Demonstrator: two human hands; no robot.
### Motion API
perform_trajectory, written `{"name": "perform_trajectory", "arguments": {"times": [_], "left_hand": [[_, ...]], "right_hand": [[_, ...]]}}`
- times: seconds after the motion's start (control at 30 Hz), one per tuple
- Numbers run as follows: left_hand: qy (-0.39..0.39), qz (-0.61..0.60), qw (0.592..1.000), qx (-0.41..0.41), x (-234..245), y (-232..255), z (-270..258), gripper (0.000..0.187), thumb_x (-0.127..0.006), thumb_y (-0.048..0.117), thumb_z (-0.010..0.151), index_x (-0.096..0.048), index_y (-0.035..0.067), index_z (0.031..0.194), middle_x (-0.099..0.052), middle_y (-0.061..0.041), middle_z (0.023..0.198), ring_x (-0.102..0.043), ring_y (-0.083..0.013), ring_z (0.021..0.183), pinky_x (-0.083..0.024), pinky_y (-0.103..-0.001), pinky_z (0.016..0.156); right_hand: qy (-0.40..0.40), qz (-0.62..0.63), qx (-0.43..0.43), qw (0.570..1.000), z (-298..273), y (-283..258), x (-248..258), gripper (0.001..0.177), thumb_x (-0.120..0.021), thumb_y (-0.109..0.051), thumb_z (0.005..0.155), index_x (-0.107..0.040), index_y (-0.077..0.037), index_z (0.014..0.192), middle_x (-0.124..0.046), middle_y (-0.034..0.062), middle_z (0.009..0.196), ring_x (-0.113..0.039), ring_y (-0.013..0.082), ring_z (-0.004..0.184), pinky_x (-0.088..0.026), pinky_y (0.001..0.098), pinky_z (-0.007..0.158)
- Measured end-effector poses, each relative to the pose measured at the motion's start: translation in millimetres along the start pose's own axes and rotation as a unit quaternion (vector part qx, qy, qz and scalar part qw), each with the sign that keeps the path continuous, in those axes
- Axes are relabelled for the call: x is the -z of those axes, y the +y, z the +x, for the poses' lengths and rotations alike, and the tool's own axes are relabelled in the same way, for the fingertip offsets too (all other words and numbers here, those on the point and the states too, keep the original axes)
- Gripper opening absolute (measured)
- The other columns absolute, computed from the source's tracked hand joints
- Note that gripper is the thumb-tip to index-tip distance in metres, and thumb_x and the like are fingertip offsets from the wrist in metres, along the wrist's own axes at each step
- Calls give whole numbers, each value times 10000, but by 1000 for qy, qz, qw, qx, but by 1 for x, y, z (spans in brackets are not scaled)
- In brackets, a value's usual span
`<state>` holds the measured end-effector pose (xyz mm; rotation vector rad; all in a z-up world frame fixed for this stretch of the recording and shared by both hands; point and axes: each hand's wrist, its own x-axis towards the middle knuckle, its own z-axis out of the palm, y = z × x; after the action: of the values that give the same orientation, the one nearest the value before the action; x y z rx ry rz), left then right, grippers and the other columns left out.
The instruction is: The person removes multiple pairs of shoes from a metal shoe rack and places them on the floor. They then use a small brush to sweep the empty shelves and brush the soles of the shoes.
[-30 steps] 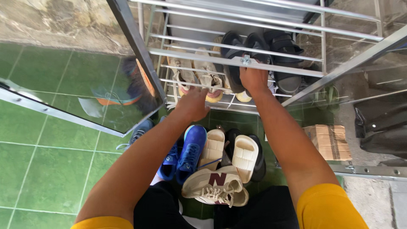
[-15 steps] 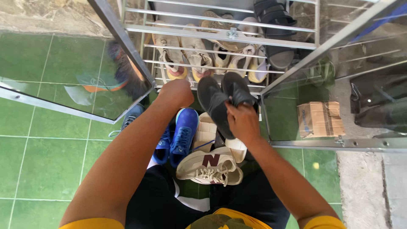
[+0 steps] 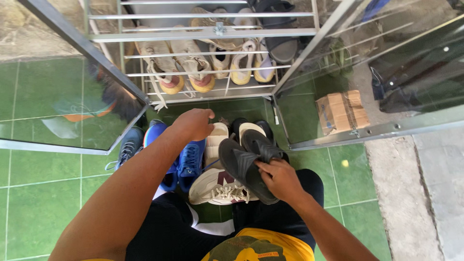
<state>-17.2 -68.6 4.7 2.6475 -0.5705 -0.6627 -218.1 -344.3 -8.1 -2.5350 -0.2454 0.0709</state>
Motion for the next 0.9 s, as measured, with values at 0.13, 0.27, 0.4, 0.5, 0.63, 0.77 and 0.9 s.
{"name": "perform_trajectory", "arguments": {"times": [0.13, 0.27, 0.4, 0.5, 0.63, 0.77, 0.9], "left_hand": [[1, -33, 998, -60, -6, 26, 6, 505, -674, 262, 870, -588, 95, 1339, -709, -145, 1197, -631, -351, 1180, -507, -455, 988], [1, -43, 997, -62, -7, 39, 6, 555, -677, 256, 877, -541, 94, 1390, -689, -143, 1224, -630, -349, 1179, -505, -459, 986], [16, -37, 996, -76, -4, 38, 6, 562, -678, 271, 893, -521, 100, 1404, -683, -129, 1233, -616, -341, 1200, -500, -458, 994], [12, -36, 998, -54, -2, 30, 5, 591, -680, 276, 886, -504, 112, 1426, -676, -122, 1250, -616, -332, 1201, -501, -457, 994], [14, -32, 998, -48, 2, 25, 2, 611, -681, 283, 890, -486, 107, 1441, -674, -128, 1252, -606, -339, 1210, -491, -462, 1005], [10, -36, 999, -30, 4, 21, 2, 622, -679, 298, 897, -476, 109, 1454, -665, -131, 1282, -608, -343, 1222, -494, -460, 1016], [9, -34, 999, -29, 5, 22, 1, 636, -679, 297, 895, -463, 105, 1461, -667, -134, 1272, -608, -343, 1222, -494, -461, 1015]], "right_hand": [[52, -14, -63, 997, -7, 34, 15, 299, -712, -164, 856, -792, -180, 1143, -696, 135, 803, -664, 347, 782, -528, 441, 733], [101, -26, -136, 985, -5, 71, 19, 306, -713, -198, 869, -788, -215, 1165, -695, 156, 799, -677, 353, 735, -537, 444, 697], [139, -32, -176, 974, -1, 110, 14, 307, -717, -215, 871, -789, -220, 1169, -709, 166, 843, -687, 365, 774, -544, 458, 713], [153, -64, -177, 970, 3, 139, 11, 312, -714, -204, 862, -804, -223, 1161, -718, 177, 866, -691, 382, 816, -551, 471, 760], [183, -102, -193, 959, 13, 170, 12, 291, -705, -205, 864, -810, -209, 1135, -729, 189, 950, -700, 392, 870, -565, 472, 798], [176, -124, -243, 946, 31, 188, 11, 267, -680, -224, 887, -813, -212, 1119, -744, 179, 971, -711, 385, 893, -580, 470, 820], [151, -151, -225, 951, 31, 191, -9, 260, -671, -228, 882, -824, -212, 1093, -751, 167, 960, -706, 389, 888, -577, 489, 814]]}}
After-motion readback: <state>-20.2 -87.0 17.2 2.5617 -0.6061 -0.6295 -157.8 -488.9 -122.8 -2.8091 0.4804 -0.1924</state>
